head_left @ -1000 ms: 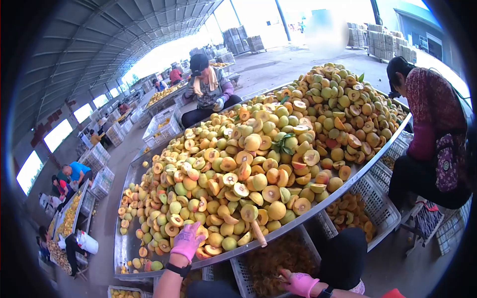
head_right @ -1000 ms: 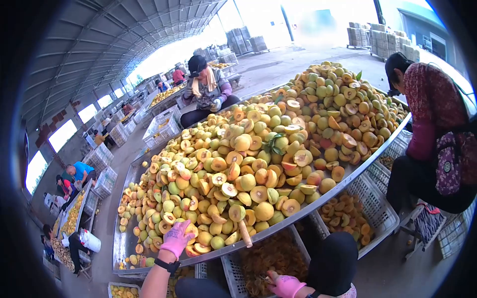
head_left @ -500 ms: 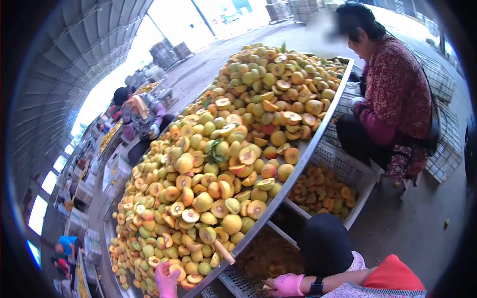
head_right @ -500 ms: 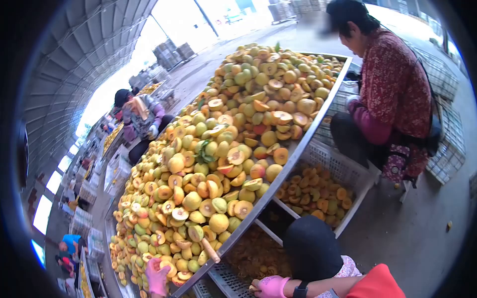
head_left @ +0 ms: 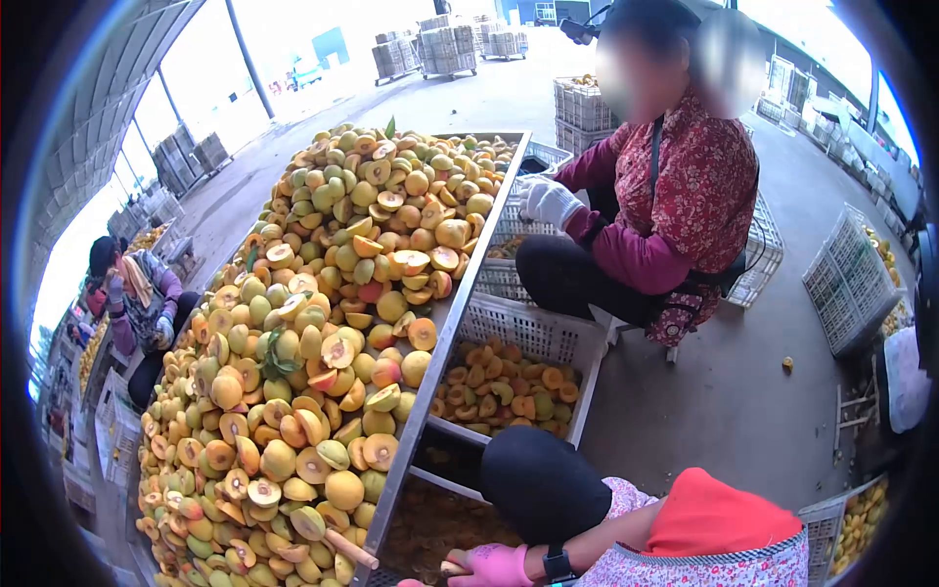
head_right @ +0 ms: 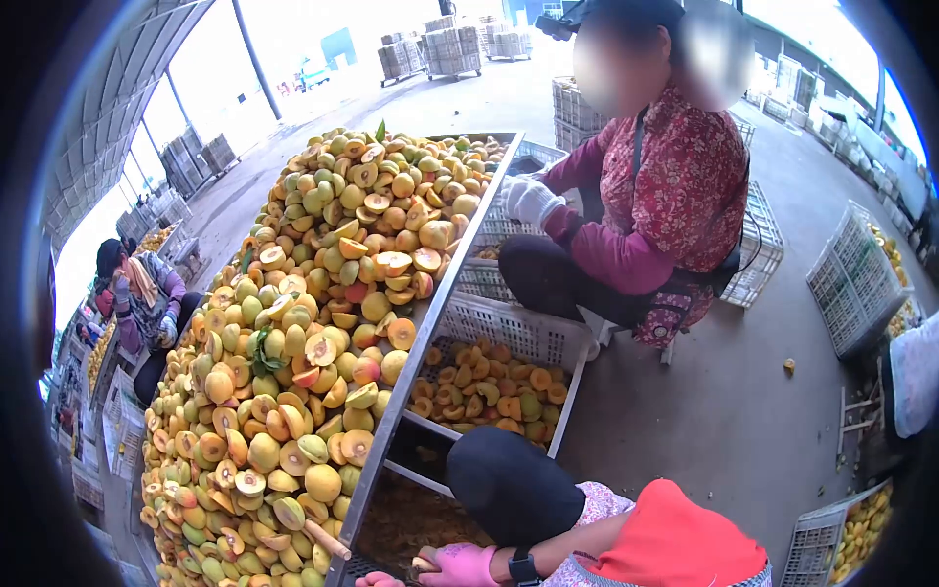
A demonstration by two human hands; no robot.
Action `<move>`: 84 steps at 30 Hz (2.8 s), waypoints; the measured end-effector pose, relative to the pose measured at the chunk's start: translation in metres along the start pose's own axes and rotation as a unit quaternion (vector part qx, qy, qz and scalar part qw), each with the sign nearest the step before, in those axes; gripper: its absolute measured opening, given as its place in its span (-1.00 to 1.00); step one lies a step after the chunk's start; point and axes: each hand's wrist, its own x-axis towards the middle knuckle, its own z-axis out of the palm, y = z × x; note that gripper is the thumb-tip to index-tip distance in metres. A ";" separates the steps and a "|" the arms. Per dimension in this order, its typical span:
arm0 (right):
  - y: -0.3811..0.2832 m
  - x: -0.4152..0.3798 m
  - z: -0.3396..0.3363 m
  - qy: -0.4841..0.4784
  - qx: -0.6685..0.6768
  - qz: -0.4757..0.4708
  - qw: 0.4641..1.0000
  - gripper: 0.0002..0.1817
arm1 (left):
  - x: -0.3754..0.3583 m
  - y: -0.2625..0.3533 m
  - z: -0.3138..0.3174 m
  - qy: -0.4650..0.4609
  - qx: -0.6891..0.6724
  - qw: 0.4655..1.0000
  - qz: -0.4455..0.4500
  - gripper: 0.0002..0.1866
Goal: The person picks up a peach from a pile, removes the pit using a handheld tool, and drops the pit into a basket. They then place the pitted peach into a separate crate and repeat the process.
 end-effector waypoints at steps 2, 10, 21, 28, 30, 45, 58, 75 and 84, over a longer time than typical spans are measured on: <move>0.000 -0.002 -0.001 0.093 0.023 -0.023 0.995 -0.54 | 0.021 0.004 -0.051 0.013 0.175 0.980 0.098 -0.52; -0.026 -0.021 0.000 0.020 -0.037 -0.063 0.997 -0.58 | 0.028 -0.023 -0.053 0.199 0.303 0.895 0.259 -0.51; -0.024 -0.005 0.016 -0.039 -0.132 -0.057 0.989 -0.61 | 0.028 -0.029 -0.050 0.228 0.339 0.853 0.324 -0.46; -0.027 -0.003 0.013 -0.130 -0.075 0.002 0.989 -0.59 | 0.028 -0.031 -0.053 0.231 0.377 0.831 0.337 -0.44; -0.030 -0.003 0.008 -0.144 -0.045 0.009 0.989 -0.57 | 0.025 -0.028 -0.051 0.217 0.406 0.829 0.319 -0.44; -0.018 -0.013 -0.015 -0.404 0.525 0.171 0.730 -0.58 | 0.018 -0.023 -0.039 -0.009 0.363 0.907 0.211 -0.43; 0.014 -0.016 0.002 -0.118 -0.015 0.044 0.992 -0.35 | -0.043 0.014 0.038 0.091 0.514 0.674 0.523 -0.32; -0.017 -0.011 -0.004 -0.185 -0.066 0.069 0.978 -0.30 | -0.024 0.237 0.095 0.209 0.949 -0.018 0.236 -0.60; -0.017 -0.009 -0.012 -0.224 -0.096 0.067 0.968 -0.42 | 0.014 0.219 0.101 0.303 0.919 -0.246 0.060 -0.60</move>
